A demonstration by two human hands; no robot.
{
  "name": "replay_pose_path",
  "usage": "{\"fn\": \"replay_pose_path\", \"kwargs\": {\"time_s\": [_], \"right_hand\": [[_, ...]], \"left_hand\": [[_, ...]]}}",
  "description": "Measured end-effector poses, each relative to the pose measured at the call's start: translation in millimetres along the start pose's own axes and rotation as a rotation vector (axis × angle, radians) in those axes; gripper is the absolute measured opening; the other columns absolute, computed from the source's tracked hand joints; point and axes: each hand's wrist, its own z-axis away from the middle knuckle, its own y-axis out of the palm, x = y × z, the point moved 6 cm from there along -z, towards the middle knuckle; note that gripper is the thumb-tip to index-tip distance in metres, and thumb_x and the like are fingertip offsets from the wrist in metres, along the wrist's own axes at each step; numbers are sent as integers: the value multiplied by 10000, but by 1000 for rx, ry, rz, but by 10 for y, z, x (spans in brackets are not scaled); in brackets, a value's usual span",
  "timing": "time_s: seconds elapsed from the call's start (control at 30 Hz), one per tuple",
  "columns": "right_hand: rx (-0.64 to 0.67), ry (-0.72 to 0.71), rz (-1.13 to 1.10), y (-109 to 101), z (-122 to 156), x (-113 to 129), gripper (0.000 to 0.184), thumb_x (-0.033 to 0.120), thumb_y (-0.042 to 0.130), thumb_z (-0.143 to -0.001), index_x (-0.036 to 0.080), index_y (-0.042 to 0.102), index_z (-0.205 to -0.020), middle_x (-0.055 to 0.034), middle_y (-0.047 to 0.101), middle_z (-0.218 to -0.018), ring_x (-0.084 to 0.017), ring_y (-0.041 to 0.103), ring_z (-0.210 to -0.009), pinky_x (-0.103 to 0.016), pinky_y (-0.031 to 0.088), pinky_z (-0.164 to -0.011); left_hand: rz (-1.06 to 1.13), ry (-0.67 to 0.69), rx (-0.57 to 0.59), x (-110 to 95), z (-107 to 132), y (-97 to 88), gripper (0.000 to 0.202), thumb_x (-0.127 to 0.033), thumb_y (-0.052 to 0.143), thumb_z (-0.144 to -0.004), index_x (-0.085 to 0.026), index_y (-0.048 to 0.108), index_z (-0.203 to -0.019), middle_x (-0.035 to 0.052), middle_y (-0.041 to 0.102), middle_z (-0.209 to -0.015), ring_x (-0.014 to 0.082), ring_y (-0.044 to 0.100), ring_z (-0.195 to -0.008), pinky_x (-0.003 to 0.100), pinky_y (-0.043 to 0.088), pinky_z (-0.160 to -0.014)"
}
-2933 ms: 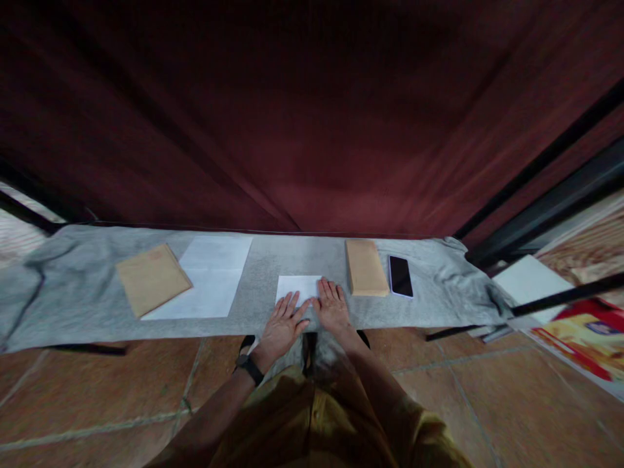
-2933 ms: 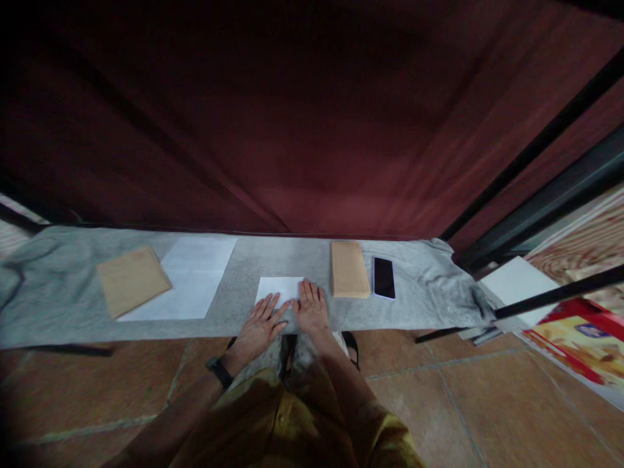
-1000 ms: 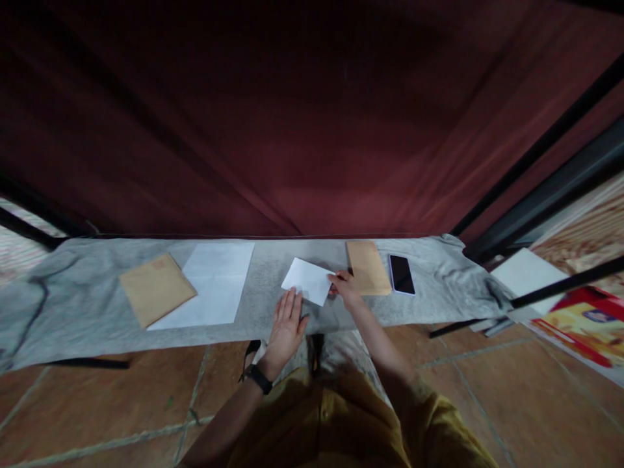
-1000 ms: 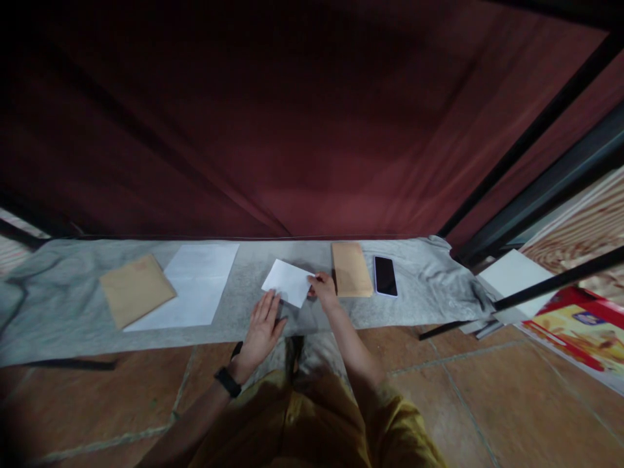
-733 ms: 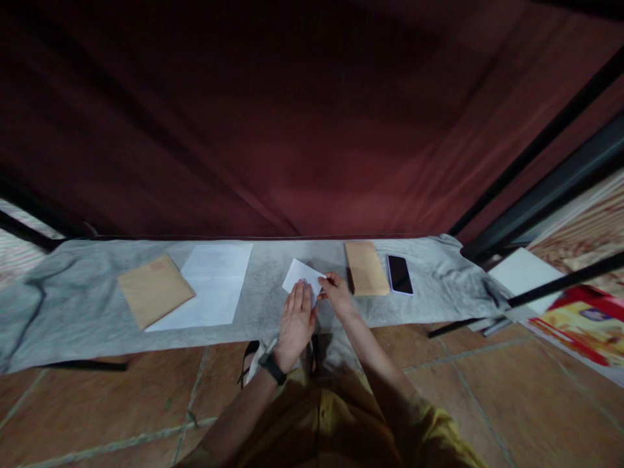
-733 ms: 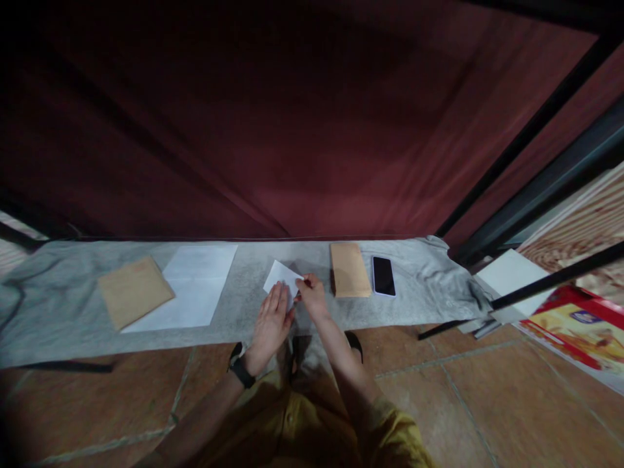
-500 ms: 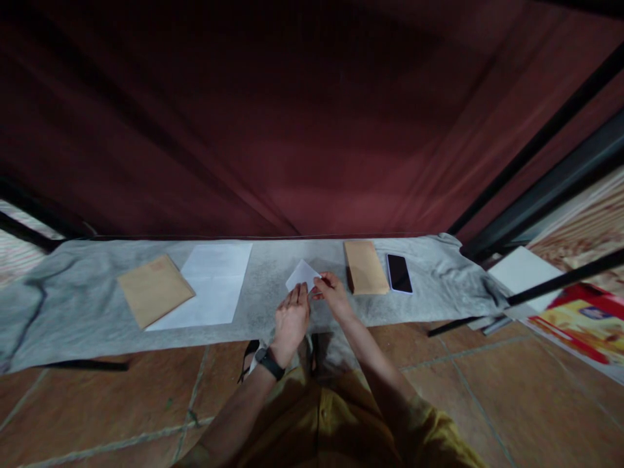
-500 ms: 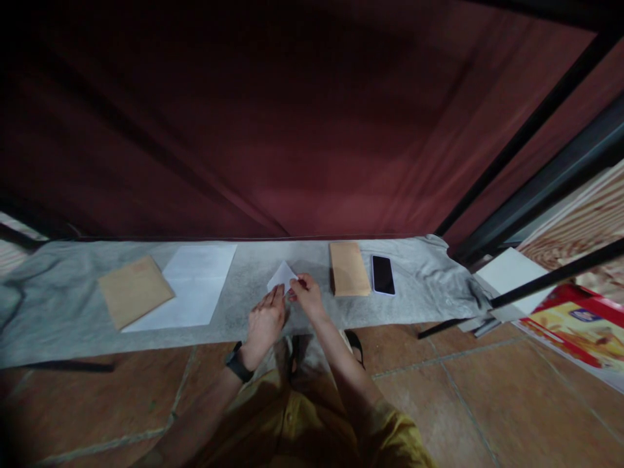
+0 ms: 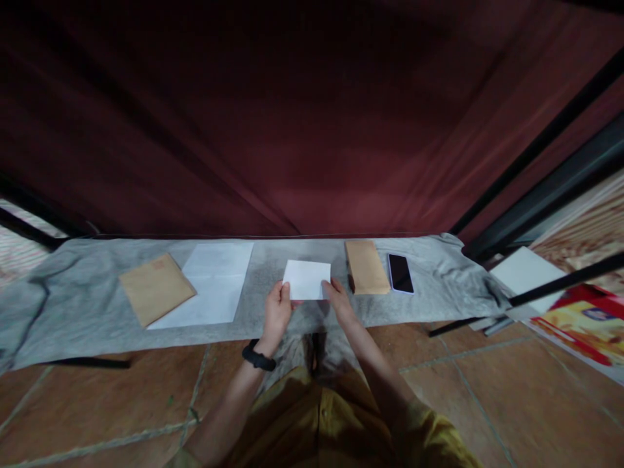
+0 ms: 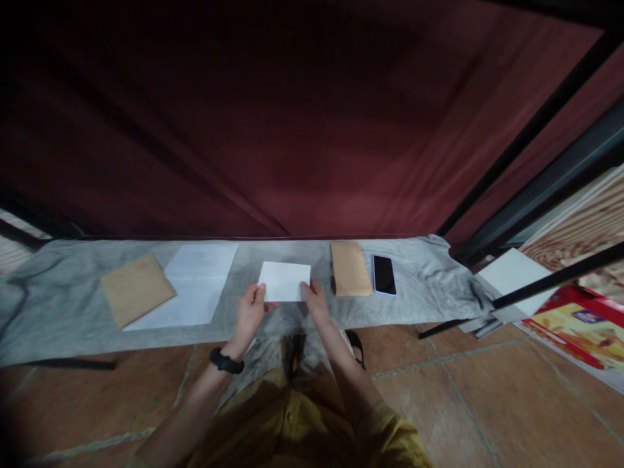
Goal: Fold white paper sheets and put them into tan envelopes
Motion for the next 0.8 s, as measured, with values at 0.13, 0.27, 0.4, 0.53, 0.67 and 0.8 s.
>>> {"fn": "replay_pose_path", "kwargs": {"time_s": [0.13, 0.27, 0.4, 0.53, 0.67, 0.8], "right_hand": [[-14, 94, -66, -25, 31, -121, 262, 434, 617, -757, 228, 641, -917, -16, 680, -764, -193, 655, -703, -251, 527, -499], [-43, 89, 0, -77, 15, -167, 224, 402, 622, -744, 245, 638, -903, 23, 620, -678, -171, 618, -643, -222, 492, -453], [-52, 77, 85, -106, -24, -212, 208, 370, 592, -769, 245, 646, -926, 15, 633, -711, -177, 632, -665, -238, 519, -480], [-45, 47, 211, -113, -37, -255, 244, 336, 568, -801, 223, 662, -996, -3, 679, -800, -188, 654, -701, -280, 561, -570], [-74, -7, 365, -140, 13, -252, 387, 240, 517, -864, 201, 614, -1236, -64, 718, -1042, -211, 685, -927, -354, 563, -874], [-141, -216, 703, -125, 97, -92, 467, 172, 458, -907, 165, 564, -1362, -148, 640, -1302, -260, 593, -1208, -421, 453, -1075]], "left_hand": [[74, -77, 42, 221, 10, 59, 435, -618, 509, -904, -190, 586, -902, -48, 550, -562, 129, 538, -443, 234, 365, -444], [73, -98, 74, 364, 23, 54, 390, -557, 622, -838, -173, 606, -907, -62, 546, -574, 98, 497, -439, 219, 350, -442], [38, -134, 123, 495, -5, 64, 346, -444, 700, -786, -165, 604, -965, -67, 572, -597, 85, 488, -431, 214, 383, -446], [-65, -180, 131, 621, -56, 50, 328, -356, 726, -778, -156, 601, -1006, -88, 542, -545, 86, 443, -383, 207, 334, -392], [-184, -203, 137, 683, -91, 31, 307, -270, 719, -788, -148, 608, -1046, -76, 573, -573, 85, 466, -380, 196, 320, -386], [-311, -196, 150, 690, -94, 34, 276, -231, 681, -820, -148, 610, -1074, -58, 606, -595, 93, 503, -392, 203, 367, -426]]}}
